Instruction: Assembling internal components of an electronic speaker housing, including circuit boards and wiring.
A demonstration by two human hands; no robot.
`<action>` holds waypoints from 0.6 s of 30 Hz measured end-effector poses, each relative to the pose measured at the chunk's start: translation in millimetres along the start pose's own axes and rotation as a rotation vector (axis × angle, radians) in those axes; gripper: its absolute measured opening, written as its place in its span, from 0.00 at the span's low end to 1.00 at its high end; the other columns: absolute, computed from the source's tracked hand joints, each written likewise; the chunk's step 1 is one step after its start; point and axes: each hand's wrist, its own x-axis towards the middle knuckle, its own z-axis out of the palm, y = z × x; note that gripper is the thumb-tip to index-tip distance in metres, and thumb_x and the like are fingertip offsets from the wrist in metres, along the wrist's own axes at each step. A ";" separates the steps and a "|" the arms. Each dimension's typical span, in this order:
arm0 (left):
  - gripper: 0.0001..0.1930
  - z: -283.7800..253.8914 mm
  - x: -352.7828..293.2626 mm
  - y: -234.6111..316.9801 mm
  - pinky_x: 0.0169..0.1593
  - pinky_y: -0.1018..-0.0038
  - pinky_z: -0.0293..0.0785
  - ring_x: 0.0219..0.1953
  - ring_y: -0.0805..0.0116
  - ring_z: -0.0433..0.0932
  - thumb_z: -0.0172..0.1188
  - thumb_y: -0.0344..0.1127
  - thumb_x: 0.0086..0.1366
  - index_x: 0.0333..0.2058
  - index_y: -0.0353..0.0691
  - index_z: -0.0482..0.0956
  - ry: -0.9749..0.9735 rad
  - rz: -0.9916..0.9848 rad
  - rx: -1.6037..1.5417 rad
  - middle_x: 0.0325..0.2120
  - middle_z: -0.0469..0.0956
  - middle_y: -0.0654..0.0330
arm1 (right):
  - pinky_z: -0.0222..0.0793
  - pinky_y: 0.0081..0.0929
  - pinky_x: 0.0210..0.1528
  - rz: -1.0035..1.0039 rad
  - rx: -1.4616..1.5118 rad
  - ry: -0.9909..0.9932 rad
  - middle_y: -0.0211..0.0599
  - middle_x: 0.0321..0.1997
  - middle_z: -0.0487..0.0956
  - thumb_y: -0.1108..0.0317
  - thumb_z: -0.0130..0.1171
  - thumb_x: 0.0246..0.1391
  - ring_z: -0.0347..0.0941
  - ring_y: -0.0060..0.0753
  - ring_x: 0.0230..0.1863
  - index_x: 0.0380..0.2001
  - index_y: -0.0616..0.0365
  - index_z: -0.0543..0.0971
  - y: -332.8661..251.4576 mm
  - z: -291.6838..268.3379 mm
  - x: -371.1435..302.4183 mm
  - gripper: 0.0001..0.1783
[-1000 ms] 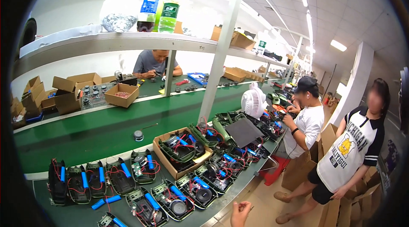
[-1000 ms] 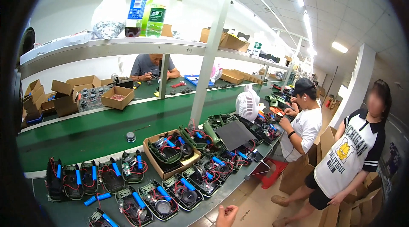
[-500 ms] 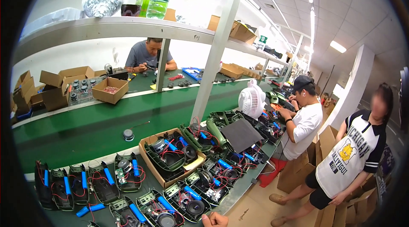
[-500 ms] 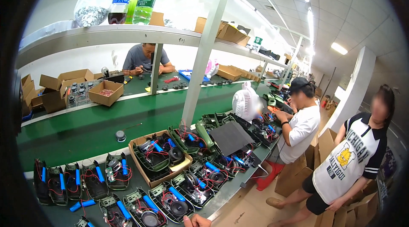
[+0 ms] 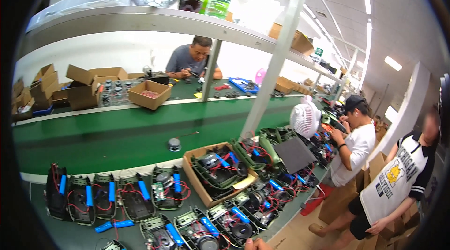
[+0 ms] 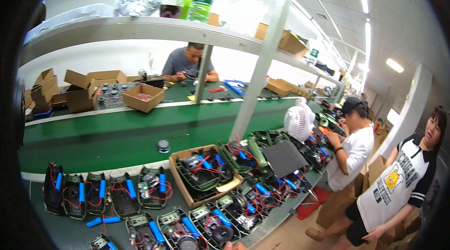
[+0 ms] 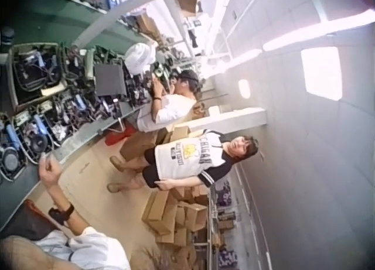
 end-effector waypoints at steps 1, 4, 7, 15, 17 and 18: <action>0.13 -0.1 -0.2 -1.2 0.36 0.59 0.74 0.30 0.49 0.79 0.58 0.42 0.74 0.43 0.38 0.82 -0.008 -0.011 -0.002 0.29 0.81 0.50 | 0.50 0.31 0.20 -0.020 -0.021 0.000 0.31 0.14 0.55 0.73 0.67 0.60 0.49 0.27 0.16 0.16 0.55 0.60 -3.2 -0.4 0.5 0.26; 0.11 0.0 -4.3 -10.4 0.34 0.62 0.73 0.26 0.52 0.76 0.60 0.39 0.73 0.42 0.38 0.82 -0.004 -0.035 0.012 0.26 0.79 0.51 | 0.48 0.33 0.20 -0.063 -0.035 -0.025 0.31 0.14 0.56 0.73 0.67 0.60 0.49 0.27 0.16 0.16 0.56 0.61 0.8 -1.2 -2.4 0.26; 0.10 0.6 -1.8 -1.9 0.34 0.63 0.73 0.26 0.53 0.76 0.60 0.38 0.73 0.43 0.37 0.82 0.030 -0.011 -0.040 0.26 0.78 0.50 | 0.47 0.34 0.20 -0.054 -0.052 -0.032 0.32 0.13 0.57 0.72 0.67 0.61 0.50 0.28 0.15 0.16 0.56 0.62 5.8 -1.2 -6.0 0.26; 0.11 1.4 -0.5 2.7 0.37 0.59 0.75 0.31 0.46 0.80 0.58 0.38 0.74 0.44 0.37 0.82 0.062 0.005 -0.019 0.29 0.81 0.47 | 0.49 0.35 0.20 -0.069 -0.077 -0.056 0.35 0.14 0.56 0.71 0.66 0.63 0.49 0.31 0.16 0.17 0.58 0.63 5.8 -0.6 0.4 0.25; 0.11 2.0 -0.6 0.6 0.37 0.59 0.75 0.31 0.45 0.80 0.58 0.38 0.74 0.43 0.37 0.82 0.045 -0.004 -0.011 0.29 0.81 0.47 | 0.49 0.34 0.20 -0.064 -0.069 -0.057 0.34 0.14 0.55 0.72 0.66 0.63 0.48 0.31 0.16 0.18 0.58 0.63 6.0 -0.8 0.3 0.25; 0.10 2.2 -0.8 -0.4 0.37 0.59 0.75 0.31 0.45 0.80 0.58 0.38 0.74 0.43 0.37 0.81 0.033 -0.016 -0.006 0.29 0.81 0.47 | 0.49 0.34 0.20 -0.071 -0.067 -0.051 0.34 0.14 0.55 0.72 0.65 0.63 0.48 0.30 0.16 0.17 0.58 0.63 5.7 -0.6 0.3 0.24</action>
